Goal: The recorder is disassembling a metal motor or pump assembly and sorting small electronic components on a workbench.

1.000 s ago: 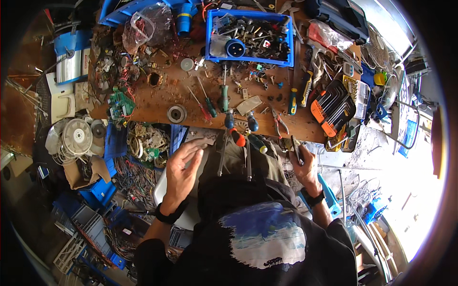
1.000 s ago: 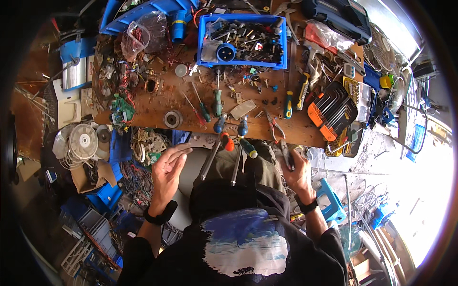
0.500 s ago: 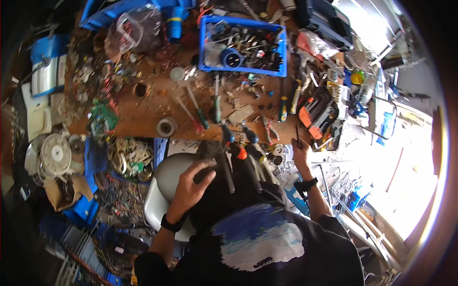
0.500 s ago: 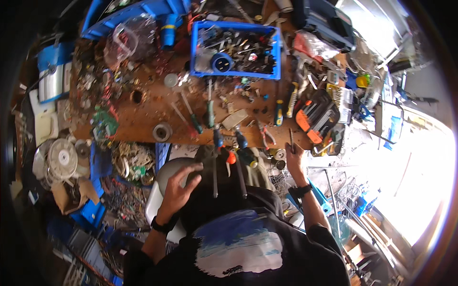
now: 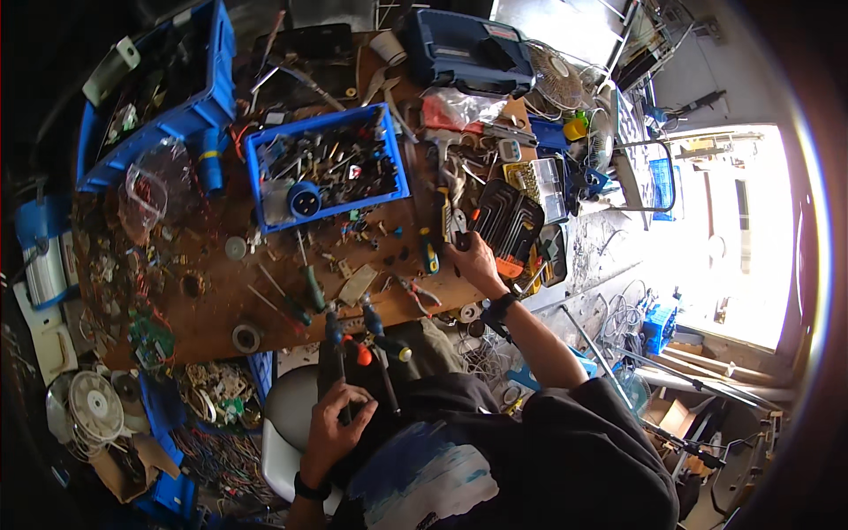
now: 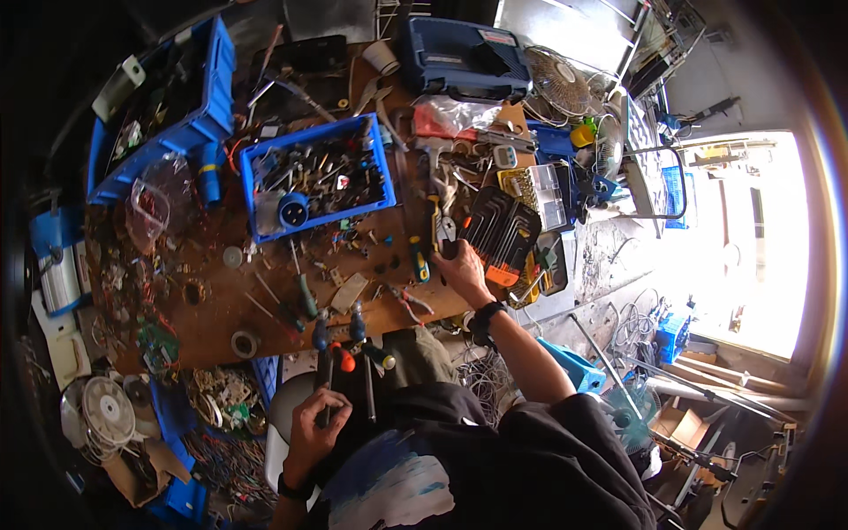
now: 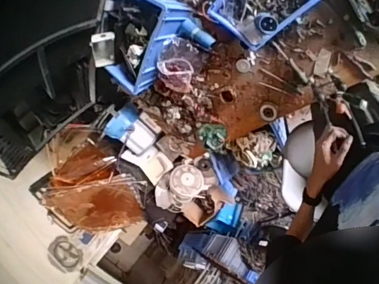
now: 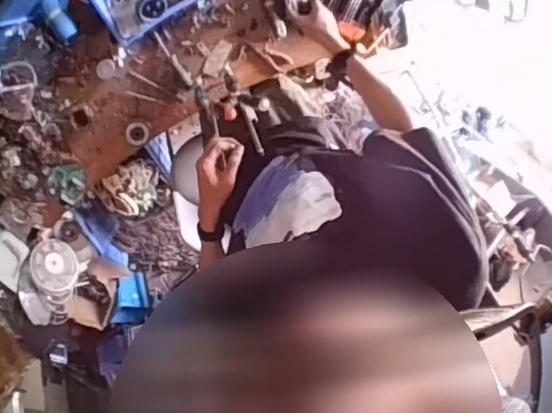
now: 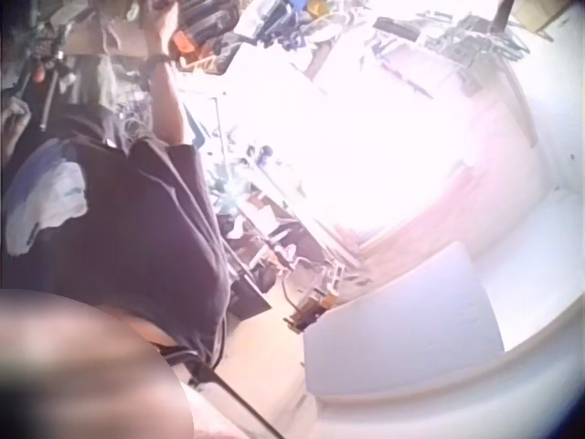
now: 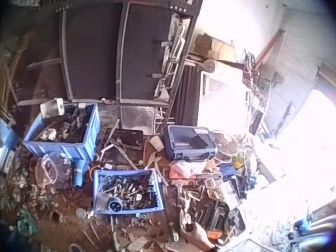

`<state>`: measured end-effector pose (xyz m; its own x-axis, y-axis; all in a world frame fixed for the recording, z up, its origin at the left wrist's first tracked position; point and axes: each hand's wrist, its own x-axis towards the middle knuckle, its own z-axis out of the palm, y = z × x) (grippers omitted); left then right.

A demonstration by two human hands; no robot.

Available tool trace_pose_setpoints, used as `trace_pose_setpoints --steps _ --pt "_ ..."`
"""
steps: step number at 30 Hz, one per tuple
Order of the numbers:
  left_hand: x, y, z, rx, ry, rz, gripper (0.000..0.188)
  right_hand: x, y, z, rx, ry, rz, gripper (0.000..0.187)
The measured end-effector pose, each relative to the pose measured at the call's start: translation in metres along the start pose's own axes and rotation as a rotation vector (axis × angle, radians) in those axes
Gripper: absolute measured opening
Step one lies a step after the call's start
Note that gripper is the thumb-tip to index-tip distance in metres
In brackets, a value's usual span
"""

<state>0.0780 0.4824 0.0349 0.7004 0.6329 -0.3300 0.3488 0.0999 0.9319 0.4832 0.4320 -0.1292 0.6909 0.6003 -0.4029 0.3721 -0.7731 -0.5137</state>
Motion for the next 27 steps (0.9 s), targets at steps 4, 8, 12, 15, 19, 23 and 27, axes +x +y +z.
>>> trace_pose_setpoints --steps 4,8,12,15,19,23,27 --pt "-0.002 0.003 0.015 -0.049 0.109 -0.070 0.012 0.028 -0.011 -0.003 -0.076 0.012 0.003 0.059" --pt "-0.002 0.005 0.031 -0.219 0.282 -0.070 0.016 0.038 -0.011 0.005 -0.135 0.034 -0.197 0.063" --pt "-0.001 -0.007 0.040 -0.162 0.433 -0.180 0.026 0.040 -0.016 0.006 -0.155 0.026 -0.292 0.069" --pt "-0.002 -0.017 0.045 -0.191 0.517 -0.149 0.030 0.052 -0.008 0.000 -0.109 0.107 -0.390 0.062" --pt "0.006 -0.005 0.047 -0.090 0.498 -0.163 0.031 0.100 0.005 -0.018 0.026 0.199 -0.505 0.041" --pt "0.006 -0.003 0.049 -0.107 0.531 -0.205 0.030 0.144 0.004 -0.014 0.019 0.090 -0.442 0.029" --pt "0.013 0.003 0.050 -0.090 0.513 -0.218 0.030 0.166 0.017 -0.037 0.694 0.023 -0.126 0.031"
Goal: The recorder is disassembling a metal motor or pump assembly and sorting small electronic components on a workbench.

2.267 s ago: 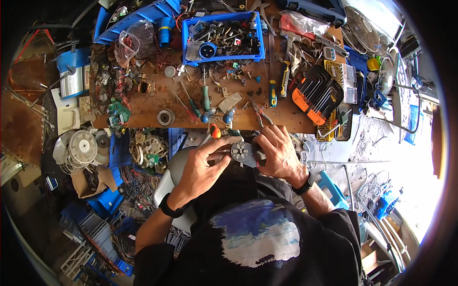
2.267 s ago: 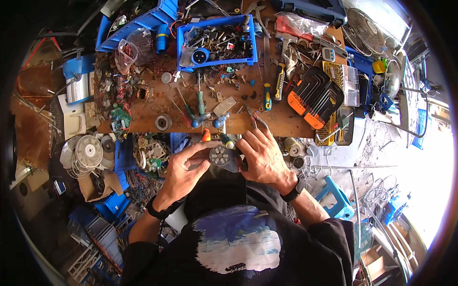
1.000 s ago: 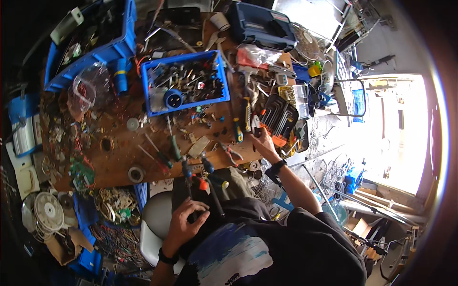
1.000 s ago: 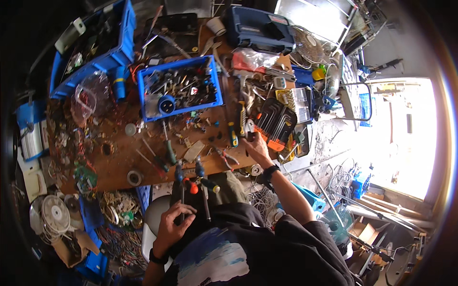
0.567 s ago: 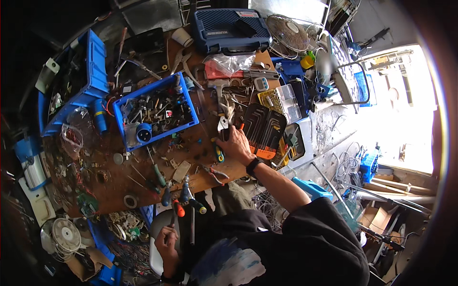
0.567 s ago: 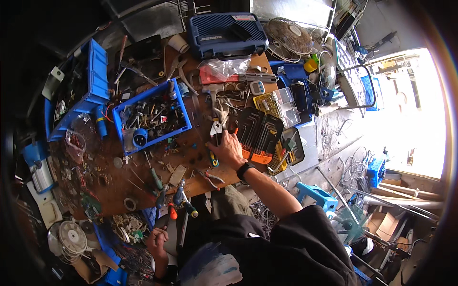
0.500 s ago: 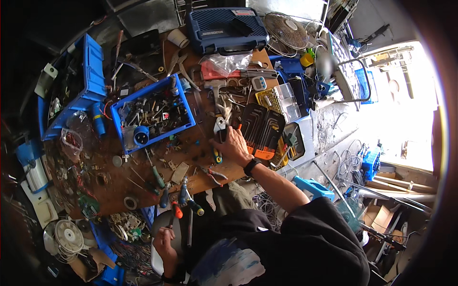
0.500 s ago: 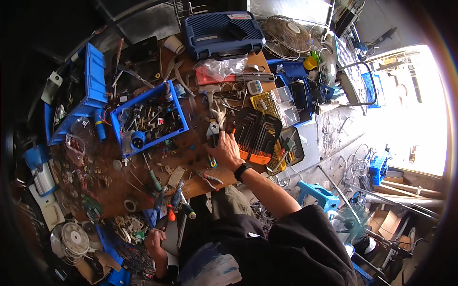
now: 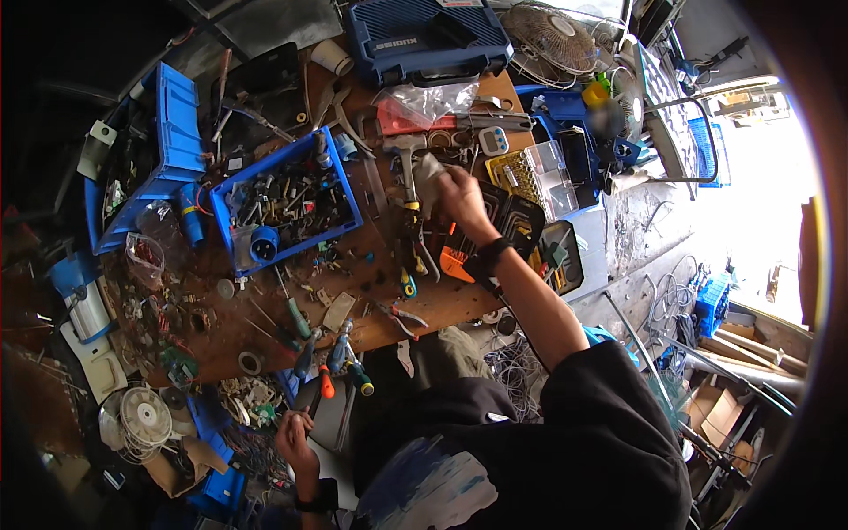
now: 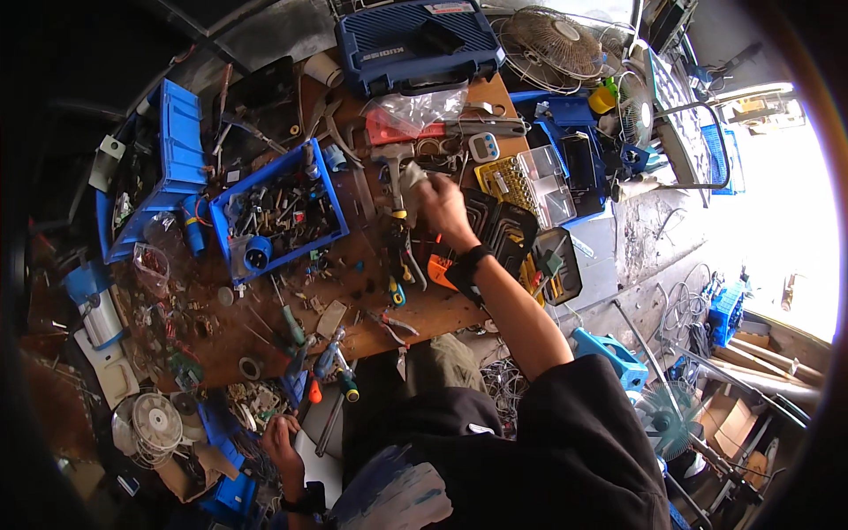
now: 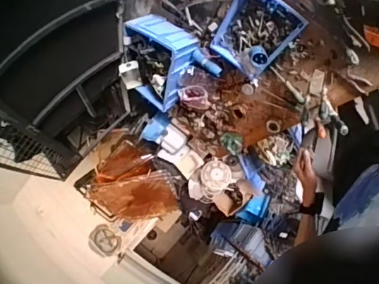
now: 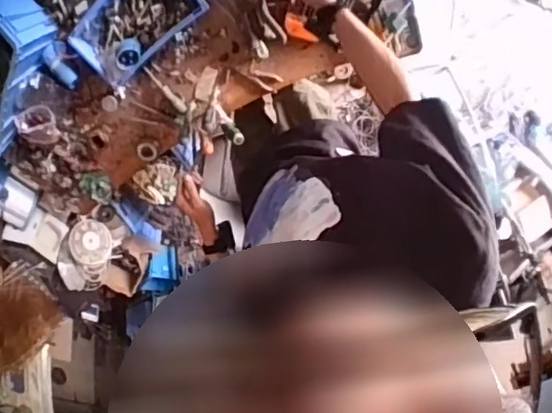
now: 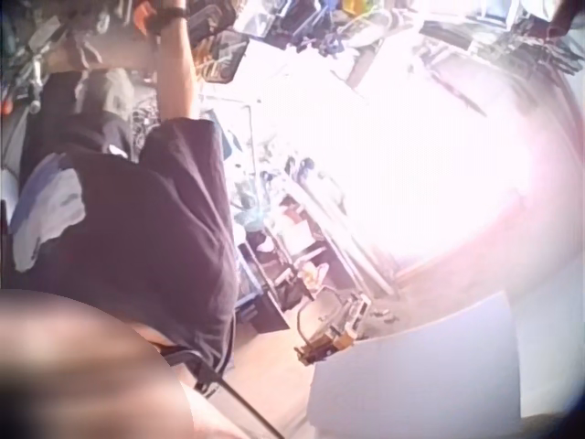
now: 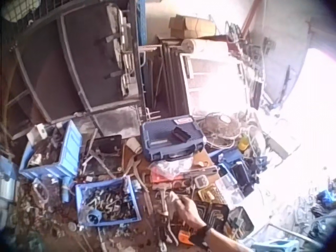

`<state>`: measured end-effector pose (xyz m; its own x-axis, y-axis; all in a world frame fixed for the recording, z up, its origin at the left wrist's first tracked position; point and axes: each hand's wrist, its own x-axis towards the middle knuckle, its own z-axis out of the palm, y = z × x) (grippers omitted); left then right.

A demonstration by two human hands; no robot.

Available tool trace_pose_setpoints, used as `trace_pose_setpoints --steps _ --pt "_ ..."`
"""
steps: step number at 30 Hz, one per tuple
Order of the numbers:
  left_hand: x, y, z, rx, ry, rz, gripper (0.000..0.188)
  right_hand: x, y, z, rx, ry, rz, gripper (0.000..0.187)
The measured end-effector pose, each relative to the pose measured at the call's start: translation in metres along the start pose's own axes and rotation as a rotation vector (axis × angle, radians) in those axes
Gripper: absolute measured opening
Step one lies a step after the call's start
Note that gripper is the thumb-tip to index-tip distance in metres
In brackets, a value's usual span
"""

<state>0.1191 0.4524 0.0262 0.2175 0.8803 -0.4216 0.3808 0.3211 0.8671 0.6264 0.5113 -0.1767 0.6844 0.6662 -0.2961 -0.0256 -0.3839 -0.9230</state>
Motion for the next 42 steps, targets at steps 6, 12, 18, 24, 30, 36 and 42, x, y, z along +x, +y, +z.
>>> trace_pose_setpoints --steps 6,12,18,24,30,36,42 --pt "-0.005 0.000 -0.006 0.002 0.034 -0.017 0.030 -0.026 -0.093 -0.047 0.543 0.097 -0.074 0.025" --pt "-0.001 0.010 -0.002 0.059 -0.010 -0.056 0.032 -0.044 -0.046 -0.093 0.095 0.069 -0.092 0.025" --pt "-0.003 0.004 -0.004 0.101 0.021 -0.073 0.030 -0.087 -0.038 -0.032 0.222 -0.190 -0.069 0.030" --pt "-0.003 0.000 -0.007 0.119 0.036 -0.079 0.033 -0.087 -0.035 0.007 -0.329 -0.171 -0.536 0.038" --pt "-0.004 -0.008 -0.012 0.191 0.058 -0.069 0.033 -0.032 -0.001 -0.004 -0.576 0.152 -0.587 0.032" --pt "-0.002 0.006 -0.003 0.201 0.091 -0.120 0.032 0.011 0.020 -0.012 -0.868 0.045 -0.519 0.041" --pt "-0.002 0.009 -0.004 0.237 0.086 -0.153 0.034 0.011 0.018 -0.005 -0.775 0.022 -0.485 0.035"
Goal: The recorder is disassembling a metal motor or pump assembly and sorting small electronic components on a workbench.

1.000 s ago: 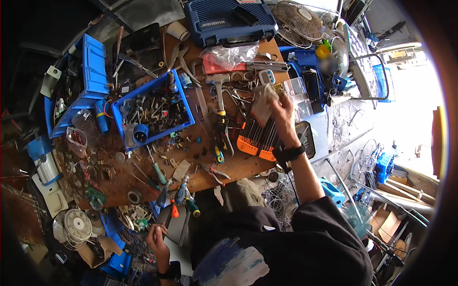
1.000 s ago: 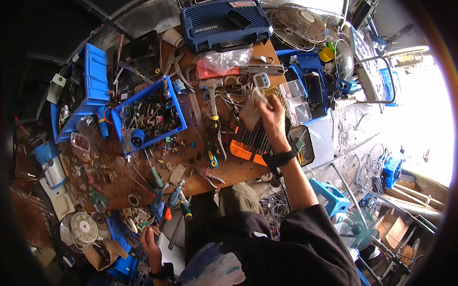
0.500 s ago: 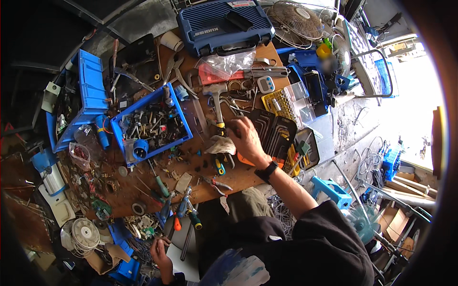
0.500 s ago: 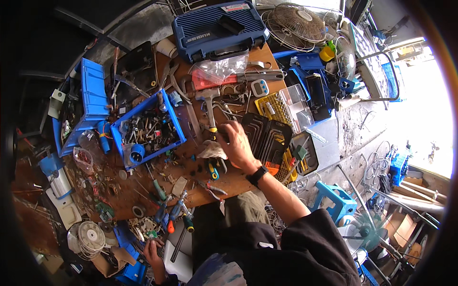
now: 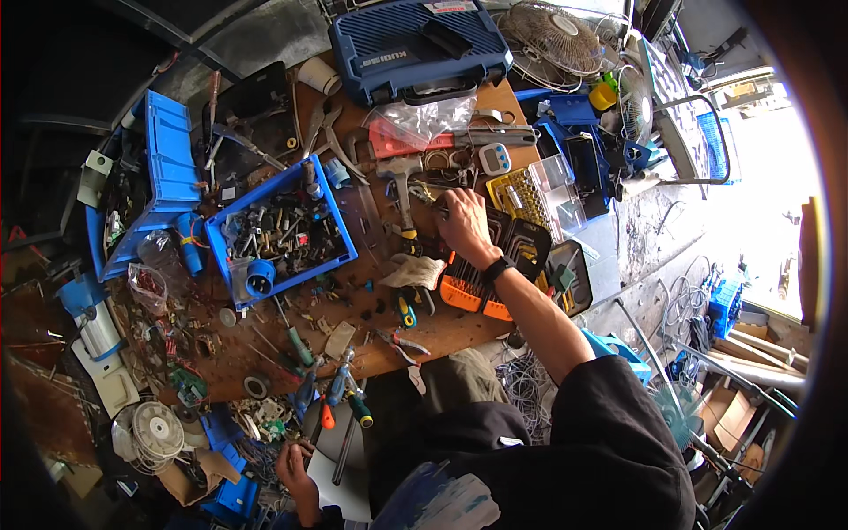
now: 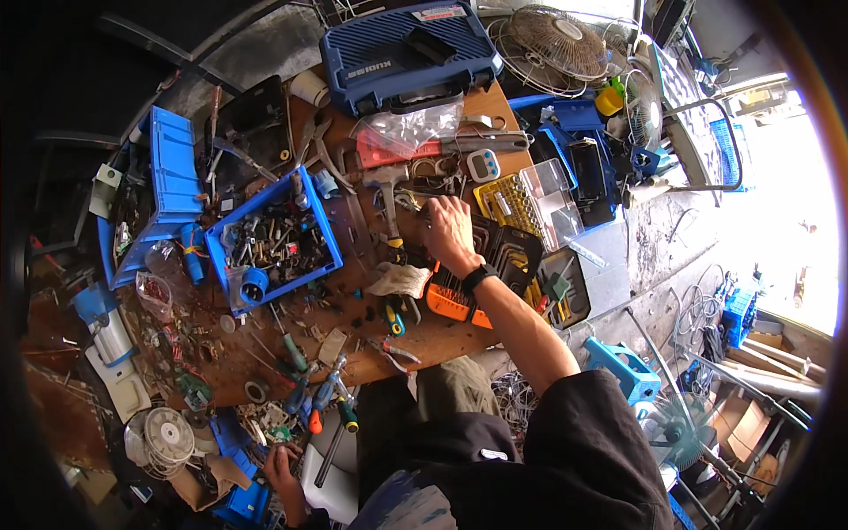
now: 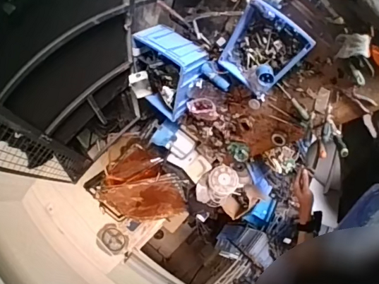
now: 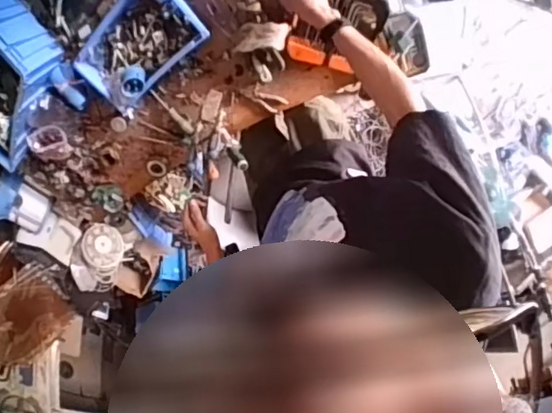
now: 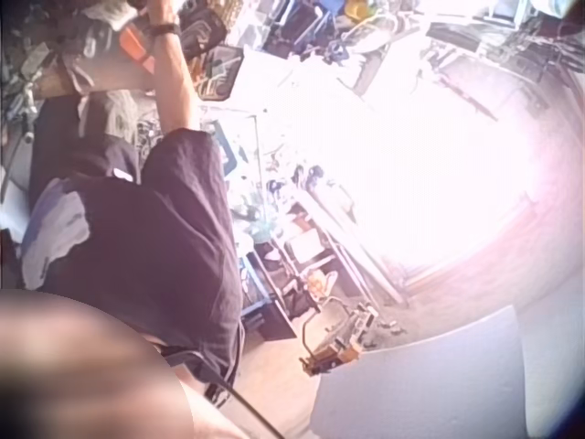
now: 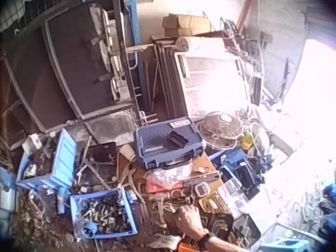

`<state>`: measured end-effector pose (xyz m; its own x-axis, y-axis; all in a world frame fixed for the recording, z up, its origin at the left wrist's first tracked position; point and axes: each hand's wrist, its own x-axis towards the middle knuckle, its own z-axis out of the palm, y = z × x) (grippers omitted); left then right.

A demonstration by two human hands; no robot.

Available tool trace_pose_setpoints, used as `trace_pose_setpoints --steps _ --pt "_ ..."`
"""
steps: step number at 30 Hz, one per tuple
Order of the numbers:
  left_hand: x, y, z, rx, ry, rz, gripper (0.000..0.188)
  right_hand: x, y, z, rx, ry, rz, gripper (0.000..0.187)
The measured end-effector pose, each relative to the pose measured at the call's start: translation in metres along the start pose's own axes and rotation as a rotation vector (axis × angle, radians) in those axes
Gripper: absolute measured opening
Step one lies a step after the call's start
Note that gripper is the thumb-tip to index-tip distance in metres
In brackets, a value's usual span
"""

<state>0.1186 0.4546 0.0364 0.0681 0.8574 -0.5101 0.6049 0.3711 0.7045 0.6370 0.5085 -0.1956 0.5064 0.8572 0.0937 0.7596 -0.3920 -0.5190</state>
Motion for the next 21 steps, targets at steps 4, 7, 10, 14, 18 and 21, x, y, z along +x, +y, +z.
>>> trace_pose_setpoints --steps 4,7,10,14,18,21 --pt "-0.001 -0.010 -0.003 -0.013 0.012 0.038 0.034 -0.013 -0.027 -0.009 0.103 -0.103 -0.136 0.029" --pt "0.000 -0.009 -0.002 -0.016 0.012 0.021 0.034 -0.026 -0.023 -0.006 0.114 -0.164 -0.121 0.030" --pt "0.001 -0.009 -0.003 -0.001 0.004 0.008 0.033 -0.029 -0.017 -0.011 0.149 -0.192 -0.152 0.032" --pt "-0.001 -0.014 -0.005 -0.005 0.021 -0.002 0.032 -0.026 -0.014 -0.020 0.161 -0.247 -0.211 0.032" --pt "0.000 -0.006 -0.003 0.036 0.007 0.024 0.030 -0.018 -0.014 -0.031 0.224 -0.425 -0.076 0.027" --pt "-0.001 -0.014 -0.005 0.031 0.033 0.011 0.030 0.005 -0.006 -0.036 0.204 0.041 -0.109 0.022"
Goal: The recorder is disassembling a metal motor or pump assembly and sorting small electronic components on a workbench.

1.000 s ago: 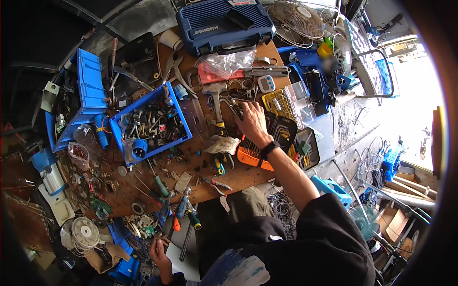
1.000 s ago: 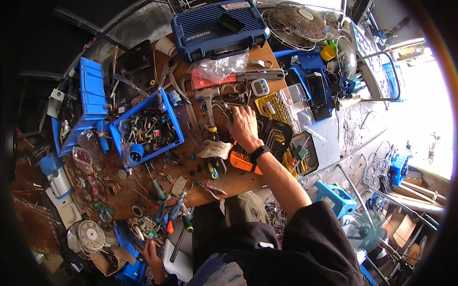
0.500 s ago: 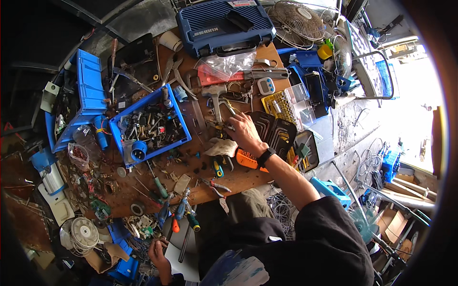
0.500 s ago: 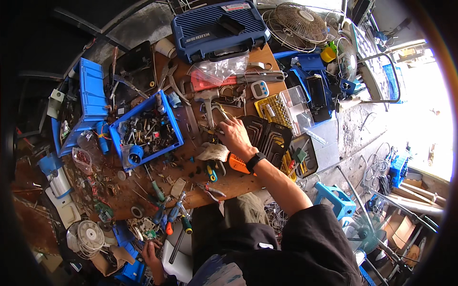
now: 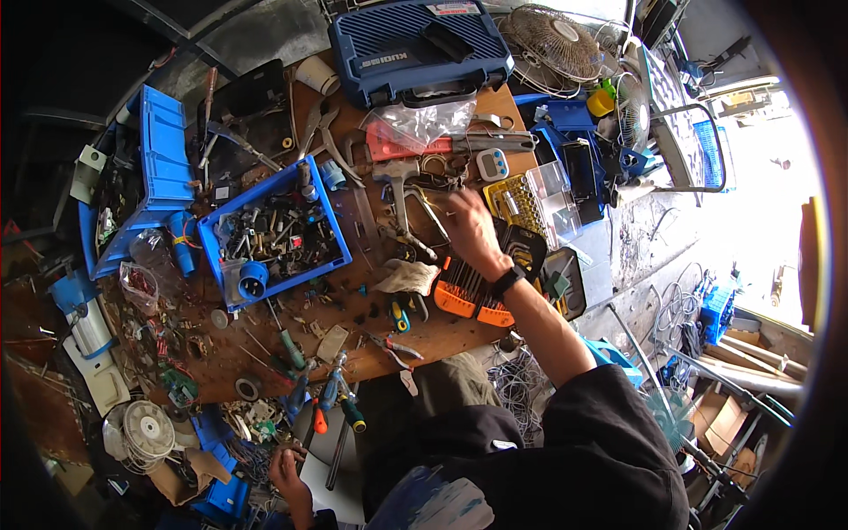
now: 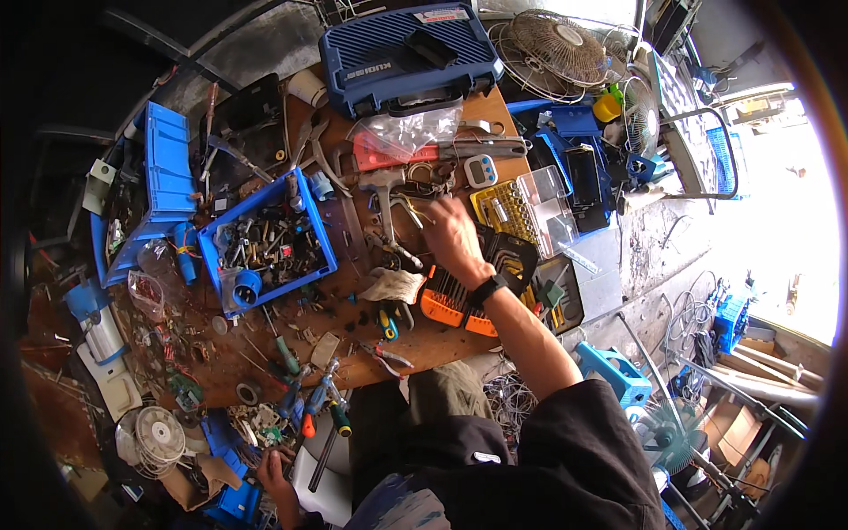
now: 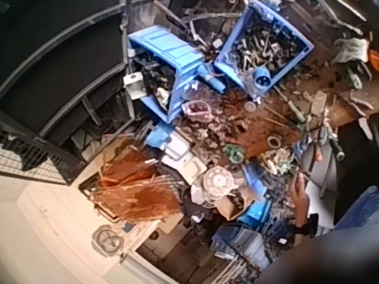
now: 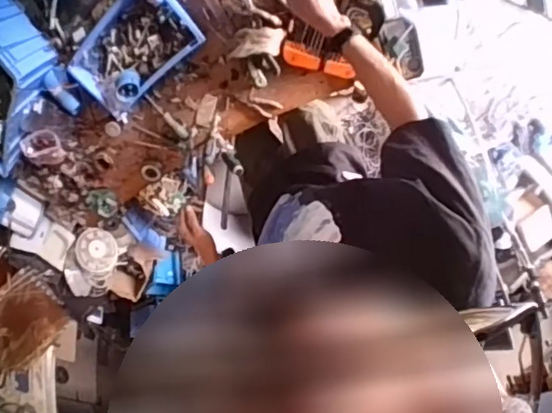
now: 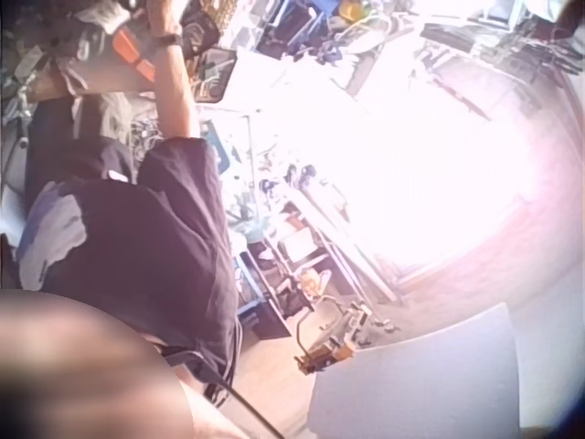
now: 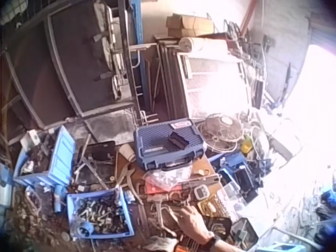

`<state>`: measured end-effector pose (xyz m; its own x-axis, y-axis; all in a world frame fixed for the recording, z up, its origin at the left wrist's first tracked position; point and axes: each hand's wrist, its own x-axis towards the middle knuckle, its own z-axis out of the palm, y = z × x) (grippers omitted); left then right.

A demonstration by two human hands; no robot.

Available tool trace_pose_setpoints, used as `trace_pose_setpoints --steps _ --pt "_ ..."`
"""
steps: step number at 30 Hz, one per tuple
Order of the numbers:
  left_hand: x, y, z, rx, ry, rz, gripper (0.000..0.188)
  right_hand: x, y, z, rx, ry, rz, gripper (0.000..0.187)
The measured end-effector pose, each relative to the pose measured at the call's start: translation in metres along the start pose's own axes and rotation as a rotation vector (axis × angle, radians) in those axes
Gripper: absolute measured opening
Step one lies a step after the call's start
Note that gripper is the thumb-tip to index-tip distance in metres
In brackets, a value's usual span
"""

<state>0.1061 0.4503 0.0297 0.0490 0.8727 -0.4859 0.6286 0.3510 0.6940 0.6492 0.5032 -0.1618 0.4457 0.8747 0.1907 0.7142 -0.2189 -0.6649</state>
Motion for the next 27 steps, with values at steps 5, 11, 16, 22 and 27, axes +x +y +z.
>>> trace_pose_setpoints --steps 5,11,16,22,27 --pt "0.000 0.004 0.004 -0.032 0.001 -0.008 0.029 0.035 0.038 -0.001 -0.142 0.160 -0.014 0.026" --pt "-0.003 0.016 0.005 -0.007 0.010 0.006 0.027 0.063 0.051 -0.030 0.281 0.236 0.483 0.027" --pt "-0.003 0.018 0.005 -0.041 -0.009 0.018 0.027 0.046 0.043 -0.049 0.299 0.116 0.363 0.028" --pt "-0.004 0.021 0.003 -0.040 -0.014 -0.041 0.026 0.010 0.005 -0.055 0.087 -0.044 0.120 0.020" --pt "-0.002 0.025 0.004 -0.028 -0.041 -0.032 0.028 -0.018 -0.010 -0.051 0.111 0.148 0.219 0.017"
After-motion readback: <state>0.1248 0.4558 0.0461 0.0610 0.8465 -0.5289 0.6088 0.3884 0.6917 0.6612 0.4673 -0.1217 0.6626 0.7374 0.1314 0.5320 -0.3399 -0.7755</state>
